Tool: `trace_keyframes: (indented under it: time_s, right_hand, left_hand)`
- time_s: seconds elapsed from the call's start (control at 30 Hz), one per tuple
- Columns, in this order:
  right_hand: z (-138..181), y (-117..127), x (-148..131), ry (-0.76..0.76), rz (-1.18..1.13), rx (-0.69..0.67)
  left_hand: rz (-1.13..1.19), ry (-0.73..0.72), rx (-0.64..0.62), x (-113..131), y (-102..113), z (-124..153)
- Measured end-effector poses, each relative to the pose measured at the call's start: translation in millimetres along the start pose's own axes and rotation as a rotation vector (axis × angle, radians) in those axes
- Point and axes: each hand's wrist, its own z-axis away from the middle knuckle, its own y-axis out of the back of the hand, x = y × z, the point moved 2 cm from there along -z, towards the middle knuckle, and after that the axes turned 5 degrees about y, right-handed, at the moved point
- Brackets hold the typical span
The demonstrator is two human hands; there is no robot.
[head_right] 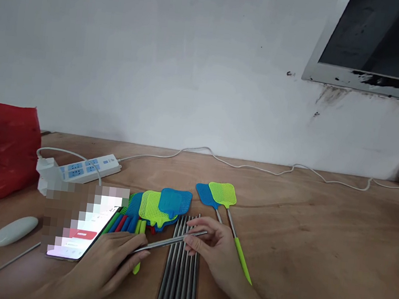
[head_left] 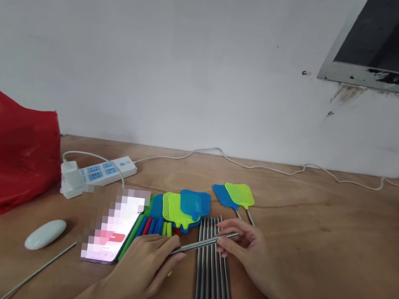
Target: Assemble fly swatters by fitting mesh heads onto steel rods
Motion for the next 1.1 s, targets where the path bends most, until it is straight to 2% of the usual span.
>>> trace_keyframes:
  time_s: [0.1, 0.27, 0.43, 0.53, 0.57, 0.63, 0.7, 0.8, 0.97, 1.1]
  right_hand:
    - [-2, 4, 7, 0.043, 0.139, -0.002]
    - [-9, 3, -2, 0.097, 0.372, -0.171]
    - [-7, -7, -33, 0.336, 0.888, -0.321]
    - [0, -4, -41, 0.458, 1.08, -0.397]
    - [2, 2, -41, 0.478, 1.113, -0.409]
    - [5, 17, -41, 0.503, 1.102, -0.341]
    - [8, 33, -39, 0.472, 1.053, -0.258]
    - [12, 46, -37, 0.394, 1.046, -0.24]
    - [19, 45, -43, 0.393, 1.069, -0.234]
    - [27, 31, -46, 0.429, 1.172, -0.316]
  left_hand:
    - [-0.047, -0.01, -0.031, -5, 6, -5]
    - [-0.109, 0.012, -0.069, -7, 20, -11]
    - [-0.146, 0.048, -0.194, -2, 17, -12]
    - [-0.15, 0.038, -0.258, -5, 16, -6]
    - [-0.134, 0.039, -0.265, -8, 17, -3]
    - [-0.097, 0.055, -0.213, -15, 21, 5]
    - [-0.052, 0.072, -0.201, -19, 26, 12]
    - [-0.034, 0.073, -0.213, -19, 29, 16]
    - [-0.041, 0.073, -0.226, -11, 33, 13]
    - [-0.048, 0.035, -0.269, 0, 35, 13]
